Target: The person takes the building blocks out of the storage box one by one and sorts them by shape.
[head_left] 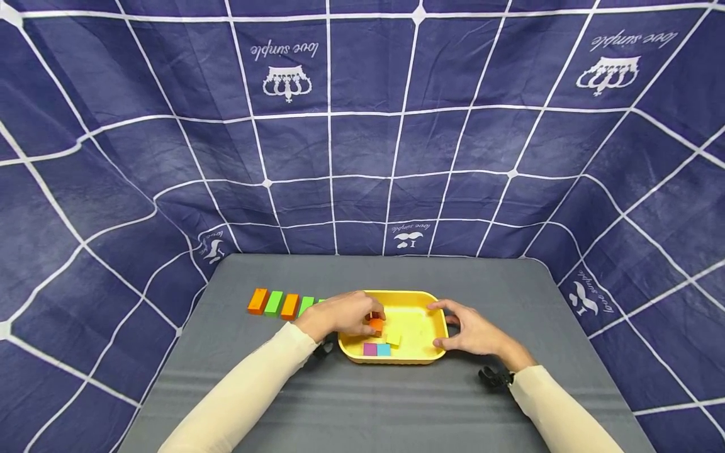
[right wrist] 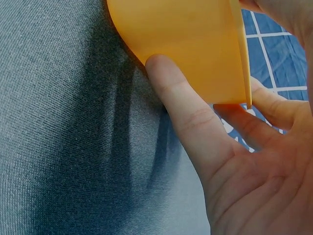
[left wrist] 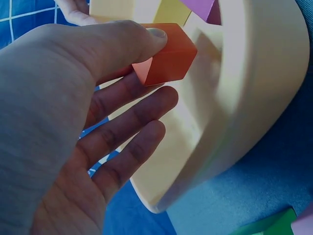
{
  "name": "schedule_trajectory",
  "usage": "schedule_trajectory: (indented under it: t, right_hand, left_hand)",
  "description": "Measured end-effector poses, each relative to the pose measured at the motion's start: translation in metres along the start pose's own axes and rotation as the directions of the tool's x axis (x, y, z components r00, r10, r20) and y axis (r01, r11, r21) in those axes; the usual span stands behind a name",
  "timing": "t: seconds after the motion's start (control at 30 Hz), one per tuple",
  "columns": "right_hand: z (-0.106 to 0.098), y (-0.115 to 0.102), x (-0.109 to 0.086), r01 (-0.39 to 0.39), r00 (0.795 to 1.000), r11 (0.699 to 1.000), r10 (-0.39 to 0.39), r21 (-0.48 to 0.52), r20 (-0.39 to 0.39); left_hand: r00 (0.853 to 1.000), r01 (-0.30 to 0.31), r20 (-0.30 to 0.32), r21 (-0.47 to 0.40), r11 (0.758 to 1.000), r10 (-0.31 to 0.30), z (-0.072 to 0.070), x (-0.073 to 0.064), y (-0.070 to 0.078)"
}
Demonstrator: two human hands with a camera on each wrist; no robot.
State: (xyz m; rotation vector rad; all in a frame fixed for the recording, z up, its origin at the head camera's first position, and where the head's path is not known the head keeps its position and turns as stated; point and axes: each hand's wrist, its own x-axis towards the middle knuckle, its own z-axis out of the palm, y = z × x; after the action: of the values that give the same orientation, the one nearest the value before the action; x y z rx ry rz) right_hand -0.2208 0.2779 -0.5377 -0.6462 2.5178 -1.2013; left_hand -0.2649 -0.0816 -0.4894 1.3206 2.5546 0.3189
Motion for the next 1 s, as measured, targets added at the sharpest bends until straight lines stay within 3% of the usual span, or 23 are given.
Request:
schedule_trajectory:
  t: [0.73,1.0]
  right_hand:
    - [0.001,0.000,0.001,0.003,1.000,1.000,-0.003,0.026,-0.004]
    - [0.002,0.001,-0.001,0.002,1.000,1.000,-0.002,0.024,-0.008]
  left_hand:
    - [0.995,0.001,-0.095,-0.055,0.999,-0.006,-0.011,-0.036,-0.012]
    - [0.990,0.070,-0.120,-0.029,0.997,-0.073,-0.016,-0.054,-0.017]
